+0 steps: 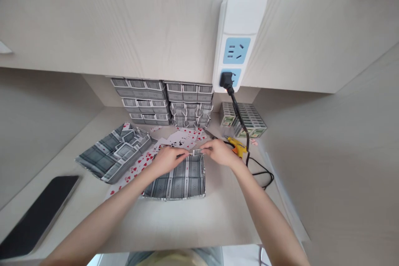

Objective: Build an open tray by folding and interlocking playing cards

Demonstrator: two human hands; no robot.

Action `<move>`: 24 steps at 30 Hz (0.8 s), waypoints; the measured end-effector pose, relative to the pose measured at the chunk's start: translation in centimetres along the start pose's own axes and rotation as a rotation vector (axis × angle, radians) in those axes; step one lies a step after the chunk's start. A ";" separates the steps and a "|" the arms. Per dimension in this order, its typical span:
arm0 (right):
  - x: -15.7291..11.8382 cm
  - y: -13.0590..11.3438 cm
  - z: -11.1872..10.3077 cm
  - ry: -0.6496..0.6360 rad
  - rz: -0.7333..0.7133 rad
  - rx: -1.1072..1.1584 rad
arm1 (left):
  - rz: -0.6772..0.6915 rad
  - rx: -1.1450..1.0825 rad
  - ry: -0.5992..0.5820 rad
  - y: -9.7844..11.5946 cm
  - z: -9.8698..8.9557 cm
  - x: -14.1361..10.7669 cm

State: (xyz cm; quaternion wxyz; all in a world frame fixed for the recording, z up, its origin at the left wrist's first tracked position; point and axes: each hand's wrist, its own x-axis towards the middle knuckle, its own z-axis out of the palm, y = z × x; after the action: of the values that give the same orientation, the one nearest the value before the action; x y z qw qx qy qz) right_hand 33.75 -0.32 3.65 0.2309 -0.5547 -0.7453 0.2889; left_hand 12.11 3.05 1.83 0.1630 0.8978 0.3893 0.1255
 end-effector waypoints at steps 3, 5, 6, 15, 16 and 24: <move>0.0 -1.5 0.3 0.019 -0.055 -0.181 | 0.001 0.032 -0.004 0.2 -0.2 -0.1; 0.1 -2.4 0.5 0.010 -0.058 -0.295 | -0.008 0.056 -0.010 0.3 -0.3 -0.1; 0.1 -2.7 0.6 0.002 -0.055 -0.343 | -0.018 0.065 -0.016 0.4 -0.3 -0.1; 0.9 -4.4 1.5 -0.071 -0.116 -0.578 | -0.039 0.150 -0.063 0.3 -0.2 0.1; 1.0 -4.6 1.6 -0.082 -0.133 -0.591 | -0.033 0.155 -0.065 0.3 -0.2 0.2; 1.3 -5.3 1.0 -0.159 -0.197 -0.631 | -0.046 0.164 -0.074 0.5 -0.4 0.0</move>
State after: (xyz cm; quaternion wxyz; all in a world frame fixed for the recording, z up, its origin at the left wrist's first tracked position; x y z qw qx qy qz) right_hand 29.05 -0.42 6.63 0.0159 -0.4998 -0.8637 0.0626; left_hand 12.32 2.85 2.40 0.1058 0.9031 0.4123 0.0561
